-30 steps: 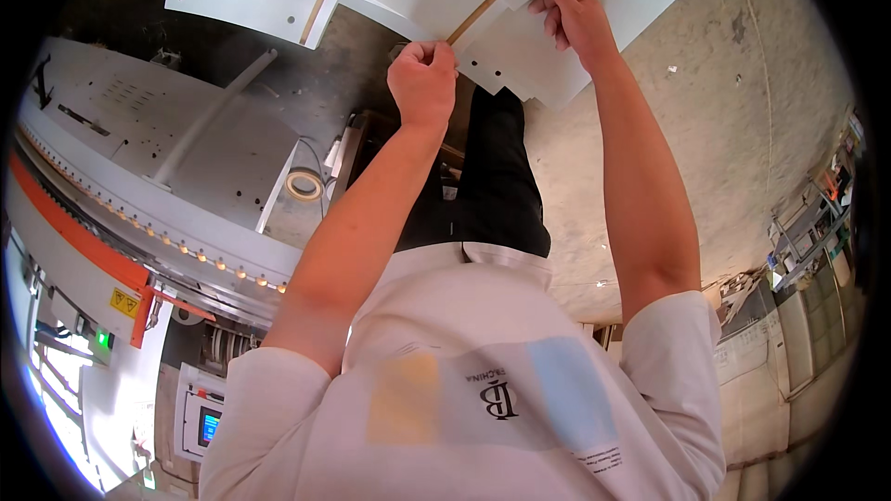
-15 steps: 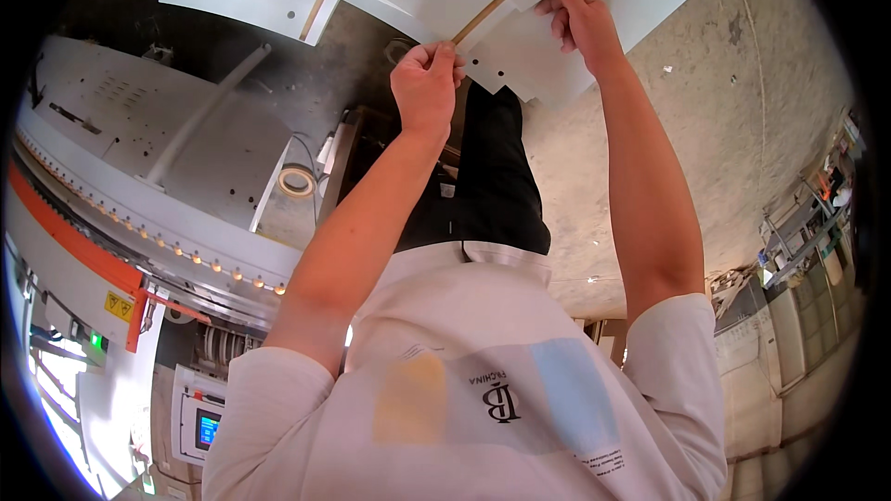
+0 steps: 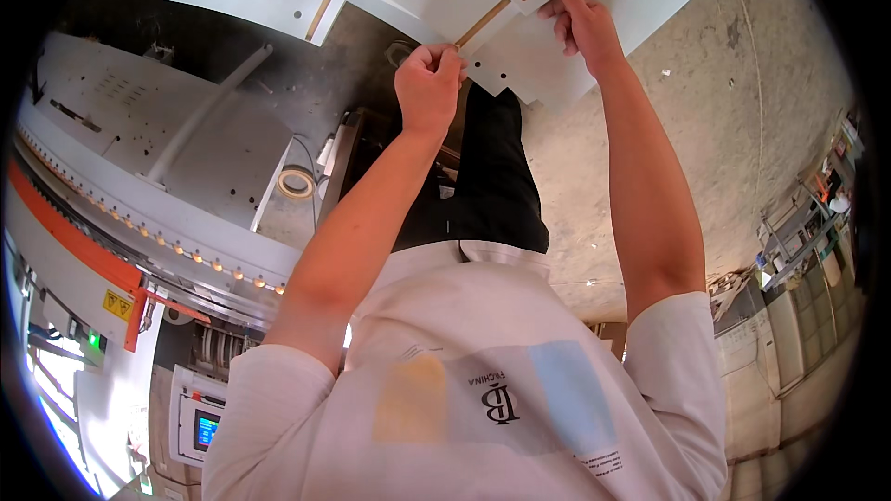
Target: The person picks up white rectangular panels from a stack and places them onto a conveyor belt. They handle the panels one at a time, aligning them before feeding them into the machine. The person repeats this process, moving panels from the stack to the conveyor.
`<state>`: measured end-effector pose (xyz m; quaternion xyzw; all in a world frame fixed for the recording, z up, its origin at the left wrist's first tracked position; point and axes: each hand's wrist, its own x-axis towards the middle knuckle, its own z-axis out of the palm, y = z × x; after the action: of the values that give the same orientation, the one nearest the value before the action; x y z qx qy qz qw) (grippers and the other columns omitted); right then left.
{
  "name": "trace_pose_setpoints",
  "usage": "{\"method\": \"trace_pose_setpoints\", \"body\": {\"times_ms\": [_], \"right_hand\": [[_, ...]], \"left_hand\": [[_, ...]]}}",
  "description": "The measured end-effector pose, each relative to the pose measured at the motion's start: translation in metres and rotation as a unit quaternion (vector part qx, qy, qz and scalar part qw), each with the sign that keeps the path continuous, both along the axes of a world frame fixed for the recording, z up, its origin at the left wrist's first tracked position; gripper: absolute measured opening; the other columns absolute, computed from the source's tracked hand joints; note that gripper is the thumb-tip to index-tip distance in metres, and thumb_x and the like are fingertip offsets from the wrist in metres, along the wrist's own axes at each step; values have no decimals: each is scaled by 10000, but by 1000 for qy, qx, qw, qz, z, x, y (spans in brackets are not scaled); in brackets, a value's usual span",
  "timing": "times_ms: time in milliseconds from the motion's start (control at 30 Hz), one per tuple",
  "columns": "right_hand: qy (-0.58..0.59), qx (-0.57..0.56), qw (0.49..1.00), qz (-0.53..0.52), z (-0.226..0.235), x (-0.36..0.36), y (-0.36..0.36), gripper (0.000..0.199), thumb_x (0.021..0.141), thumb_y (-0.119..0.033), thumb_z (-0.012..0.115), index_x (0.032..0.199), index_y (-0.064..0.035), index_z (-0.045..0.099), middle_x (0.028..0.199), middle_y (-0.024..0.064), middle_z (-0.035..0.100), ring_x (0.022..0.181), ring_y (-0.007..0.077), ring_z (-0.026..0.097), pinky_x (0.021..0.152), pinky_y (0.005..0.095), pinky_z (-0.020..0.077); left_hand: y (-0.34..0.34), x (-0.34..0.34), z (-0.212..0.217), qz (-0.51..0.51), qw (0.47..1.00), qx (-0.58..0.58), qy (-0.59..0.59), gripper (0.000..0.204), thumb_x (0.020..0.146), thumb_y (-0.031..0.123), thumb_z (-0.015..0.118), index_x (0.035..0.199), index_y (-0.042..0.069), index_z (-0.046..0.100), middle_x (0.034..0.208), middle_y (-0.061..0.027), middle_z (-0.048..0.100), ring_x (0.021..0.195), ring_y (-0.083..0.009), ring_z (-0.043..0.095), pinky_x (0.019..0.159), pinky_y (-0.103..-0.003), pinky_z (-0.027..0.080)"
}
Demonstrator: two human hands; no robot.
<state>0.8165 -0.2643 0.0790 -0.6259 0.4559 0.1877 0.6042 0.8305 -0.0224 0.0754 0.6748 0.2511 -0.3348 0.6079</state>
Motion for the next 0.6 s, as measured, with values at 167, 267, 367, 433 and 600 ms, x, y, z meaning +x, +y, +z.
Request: {"method": "trace_pose_setpoints", "body": {"times_ms": [167, 267, 367, 433, 600], "right_hand": [[7, -4, 1000, 8, -4, -1, -1, 667, 882, -667, 626, 796, -11, 716, 556, 27, 533, 443, 104, 441, 442, 266, 380], [9, 0, 1000, 8, -4, -1, -3, 662, 872, -666, 639, 789, -14, 723, 564, 32, 544, 451, 109, 456, 444, 270, 398], [13, 5, 1000, 0, -5, -2, -2, 672, 869, -673, 634, 783, -12, 721, 559, 30, 532, 449, 115, 446, 448, 273, 397], [19, 2, 1000, 0, -3, -1, -2, 680, 872, -678, 623, 785, -10, 713, 545, 24, 511, 446, 118, 431, 455, 277, 388], [23, 0, 1000, 12, -1, 2, -2, 691, 877, -685, 607, 797, -5, 698, 520, 12, 473, 441, 122, 409, 468, 283, 372]], "left_hand": [[2, 4, 3, -44, 999, 19, -7, 230, 918, 204, 691, 886, -23, 698, 760, -39, 708, 655, -94, 635, 614, -242, 497], [1, 8, 5, -120, 988, 90, -41, 281, 904, 264, 712, 877, -15, 704, 759, -41, 717, 672, -105, 654, 635, -266, 509], [1, 12, 2, -167, 975, 131, -63, 293, 900, 274, 721, 874, -18, 703, 755, -41, 712, 666, -104, 650, 647, -265, 511], [1, 14, -1, -164, 978, 115, -59, 258, 918, 217, 718, 882, -38, 692, 746, -33, 691, 635, -75, 614, 625, -231, 499], [6, 17, -9, -199, 969, 130, -73, 256, 880, 253, 679, 834, 2, 696, 751, -75, 712, 675, -139, 655, 680, -303, 511]]}}
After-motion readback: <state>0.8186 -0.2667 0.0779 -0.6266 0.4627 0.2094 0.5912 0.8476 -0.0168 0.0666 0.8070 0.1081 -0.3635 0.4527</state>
